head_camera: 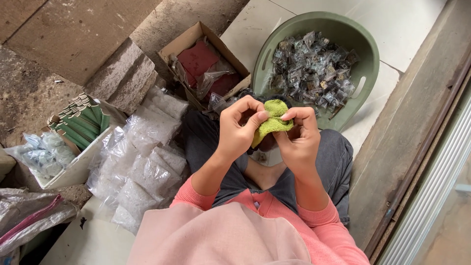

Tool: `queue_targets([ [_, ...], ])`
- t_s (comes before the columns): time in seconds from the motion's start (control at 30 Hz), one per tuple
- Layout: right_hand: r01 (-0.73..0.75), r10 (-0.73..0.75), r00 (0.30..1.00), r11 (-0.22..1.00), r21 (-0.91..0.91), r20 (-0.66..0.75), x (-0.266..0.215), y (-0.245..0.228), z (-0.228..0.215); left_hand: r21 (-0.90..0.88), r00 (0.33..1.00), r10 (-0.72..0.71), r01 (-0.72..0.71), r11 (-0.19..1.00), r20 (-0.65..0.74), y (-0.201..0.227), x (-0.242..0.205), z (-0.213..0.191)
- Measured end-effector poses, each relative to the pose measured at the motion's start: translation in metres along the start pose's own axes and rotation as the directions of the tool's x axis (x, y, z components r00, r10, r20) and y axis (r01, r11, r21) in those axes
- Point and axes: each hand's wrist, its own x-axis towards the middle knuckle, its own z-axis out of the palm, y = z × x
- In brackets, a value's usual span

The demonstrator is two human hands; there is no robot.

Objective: The person sits on the floor and places small hardware items into plastic bags by hand, using a small cloth to clean them before sealing the bags.

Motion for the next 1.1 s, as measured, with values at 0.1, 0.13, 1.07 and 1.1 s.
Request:
queue_targets([
  [0.1, 0.025, -0.026, 0.999, 0.999, -0.031, -0.023, -0.003, -0.003, 0.003, -0.016, 1.000, 0.007, -0.007, 1.000, -0.015, 0.000, 0.001, 0.001],
  [0.13, 0.025, -0.026, 0.999, 0.999, -0.031, -0.022, -0.007, -0.002, 0.001, -0.016, 1.000, 0.007, -0.007, 1.000, -0.016, -0.001, 0.001, 0.001],
  [1.07, 0.062, -0.064, 0.992, 0.998, -0.019, -0.105, 0.007, -0.003, 0.004, 0.235, 0.960, 0.269, -0.280, 0.931, 0.079, 0.002, -0.011, 0.015],
  [1.1, 0.053, -0.051, 0.994, 0.999, 0.015, -0.096, 0.008, -0.003, 0.004, 0.263, 0.954, 0.291, -0.300, 0.917, 0.073, -0.001, -0.012, 0.016],
])
